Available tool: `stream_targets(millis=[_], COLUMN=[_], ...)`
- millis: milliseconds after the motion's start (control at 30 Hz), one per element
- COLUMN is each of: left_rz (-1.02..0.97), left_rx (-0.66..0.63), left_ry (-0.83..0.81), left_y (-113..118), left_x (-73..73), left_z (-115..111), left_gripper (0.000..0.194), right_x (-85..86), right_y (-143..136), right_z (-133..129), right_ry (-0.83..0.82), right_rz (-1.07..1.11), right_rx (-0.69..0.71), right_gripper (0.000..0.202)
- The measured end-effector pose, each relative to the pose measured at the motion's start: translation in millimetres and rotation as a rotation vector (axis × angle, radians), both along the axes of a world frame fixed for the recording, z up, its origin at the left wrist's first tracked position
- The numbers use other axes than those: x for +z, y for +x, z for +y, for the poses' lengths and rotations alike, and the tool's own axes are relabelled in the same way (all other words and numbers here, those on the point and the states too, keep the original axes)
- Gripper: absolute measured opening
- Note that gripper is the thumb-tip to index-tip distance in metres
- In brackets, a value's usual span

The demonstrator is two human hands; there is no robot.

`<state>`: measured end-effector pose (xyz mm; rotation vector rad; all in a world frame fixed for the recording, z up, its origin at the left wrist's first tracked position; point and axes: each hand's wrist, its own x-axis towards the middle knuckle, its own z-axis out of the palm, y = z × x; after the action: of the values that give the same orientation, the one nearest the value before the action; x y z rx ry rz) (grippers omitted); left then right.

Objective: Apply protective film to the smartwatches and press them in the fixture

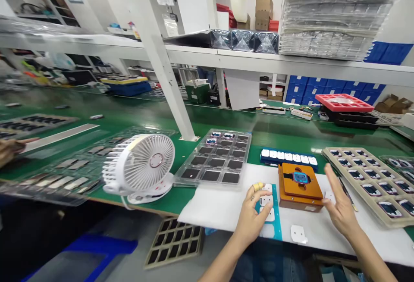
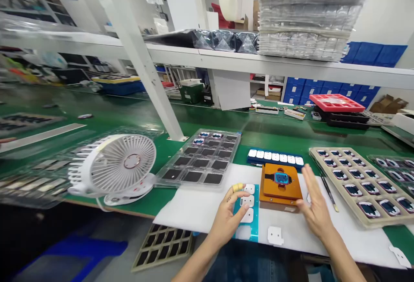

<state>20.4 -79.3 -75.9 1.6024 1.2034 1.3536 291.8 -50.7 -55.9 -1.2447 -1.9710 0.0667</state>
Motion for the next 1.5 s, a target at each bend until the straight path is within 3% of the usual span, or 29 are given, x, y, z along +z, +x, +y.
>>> stream_targets(millis=[100, 167, 300, 433, 500, 600, 733, 800, 900, 967, 1067, 1167, 1267, 1367, 1500], left_rz=[0.026, 0.093, 0.36, 0.782, 0.931, 0.975, 0.912, 0.686, -0.008, -0.382, -0.709, -0.805, -0.706, -0.581, -0.465], left_rx=[-0.008, -0.06, -0.216, -0.328, -0.353, -0.347, -0.335, -0.348, -0.482, -0.558, -0.569, -0.522, -0.456, -0.378, -0.312], left_ry=[0.051, 0.104, 0.252, 0.284, 0.264, 0.237, 0.224, 0.161, -0.127, -0.349, -0.587, -0.638, -0.563, -0.411, -0.298], left_y=[0.9, 1.7, 11.5, 41.2, 59.1, 78.7, 77.7, 64.5, 38.7, 25.2, 15.5, 12.8, 11.5, 13.3, 21.1], left_x=[5.1, 17.8, 61.8, 95.9, 101.7, 102.9, 103.9, 101.5, 85.3, 67.2, 40.6, 23.3, 13.1, 4.5, -5.6], left_z=[-0.6, 3.1, 28.1, 63.3, 75.6, 87.5, 88.5, 74.4, 31.5, -3.4, -44.6, -60.7, -61.6, -63.3, -73.1], left_gripper=[0.019, 0.019, 0.025, 0.031, 0.031, 0.031, 0.037, 0.04, 0.044, 0.046, 0.051, 0.057, 0.066, 0.057, 0.042], right_x=[-26.4, -36.4, -33.5, -24.9, -23.1, -19.8, -9.0, -1.2, 9.2, 13.1, 12.2, 4.9, -2.0, -3.4, -1.4], right_y=[26.4, 35.4, 34.6, 31.6, 31.4, 30.6, 24.0, 13.4, -18.1, -46.3, -85.4, -108.9, -119.4, -128.0, -140.7], right_z=[-3.2, -1.9, -1.4, -5.6, -7.7, -8.0, -11.5, -22.8, -54.7, -78.8, -103.3, -109.7, -109.0, -109.7, -110.8], right_ry=[-0.108, -0.22, -0.247, -0.25, -0.252, -0.267, -0.203, -0.077, -0.019, -0.196, -0.509, -0.65, -0.709, -0.726, -0.753], right_rz=[0.093, 0.132, 0.24, 0.361, 0.386, 0.39, 0.483, 0.572, 0.66, 0.73, 0.926, 1.11, 1.235, 1.331, 1.424], right_rx=[-0.172, -0.205, -0.178, -0.158, -0.17, -0.199, -0.23, -0.293, -0.307, -0.148, 0.171, 0.312, 0.333, 0.304, 0.193], right_gripper=[0.065, 0.062, 0.057, 0.058, 0.056, 0.053, 0.048, 0.042, 0.028, 0.023, 0.027, 0.031, 0.034, 0.038, 0.027])
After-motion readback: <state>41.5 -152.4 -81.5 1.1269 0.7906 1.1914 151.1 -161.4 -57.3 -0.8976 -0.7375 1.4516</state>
